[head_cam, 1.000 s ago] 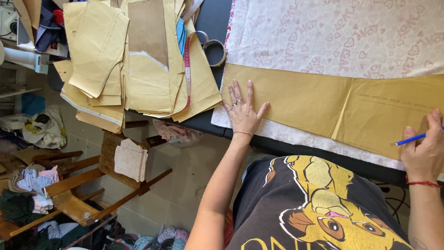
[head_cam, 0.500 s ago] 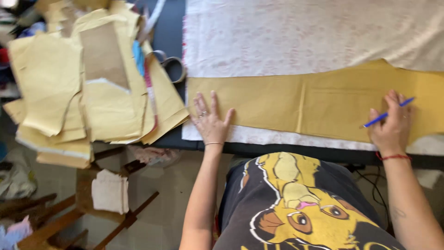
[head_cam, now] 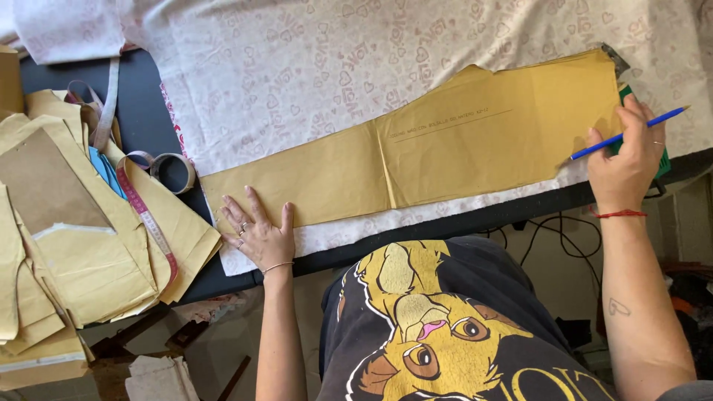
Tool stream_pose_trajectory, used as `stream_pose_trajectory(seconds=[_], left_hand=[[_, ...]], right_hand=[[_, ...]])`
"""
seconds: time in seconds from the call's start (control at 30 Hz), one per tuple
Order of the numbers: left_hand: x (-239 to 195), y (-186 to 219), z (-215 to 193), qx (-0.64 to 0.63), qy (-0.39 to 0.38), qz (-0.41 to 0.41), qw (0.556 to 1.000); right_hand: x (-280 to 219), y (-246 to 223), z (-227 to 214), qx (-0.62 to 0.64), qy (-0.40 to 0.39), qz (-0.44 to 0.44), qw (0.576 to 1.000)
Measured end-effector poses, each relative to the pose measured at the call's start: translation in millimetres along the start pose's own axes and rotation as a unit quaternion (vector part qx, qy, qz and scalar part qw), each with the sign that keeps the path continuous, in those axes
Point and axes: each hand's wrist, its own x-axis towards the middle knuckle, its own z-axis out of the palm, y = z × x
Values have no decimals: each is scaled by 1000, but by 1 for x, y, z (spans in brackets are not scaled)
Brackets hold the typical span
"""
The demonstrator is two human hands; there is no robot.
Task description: Tracing paper patterns onto fabric with a pen and cutting the shapes out using an electric rotary cutter
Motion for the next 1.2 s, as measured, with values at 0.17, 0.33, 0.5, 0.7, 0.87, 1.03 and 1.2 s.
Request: stream_pose_trajectory(seconds=[0.17, 0.33, 0.5, 0.7, 0.87, 1.03, 1.2], left_hand=[[2, 3, -4, -24, -50, -17, 998], [3, 10, -10, -45, -74, -25, 996], [-3, 60, -16, -106, 0, 84, 991], [-9, 146, -7, -182, -10, 300, 936], [-11, 159, 4, -98, -51, 281, 953], [-10, 162, 2, -59, -59, 285, 955], [-11, 163, 0, -44, -64, 280, 957]], right_hand=[[-5, 38, 17, -17, 16, 109, 994], [4, 58, 26, 26, 38, 108, 993], [17, 59, 19, 60, 82, 81, 991], [22, 68, -12, 199, -154, 213, 944], [14, 72, -18, 172, -207, 174, 947], [9, 54, -12, 50, -190, 229, 953], [-13, 66, -7, -34, -113, 266, 957]])
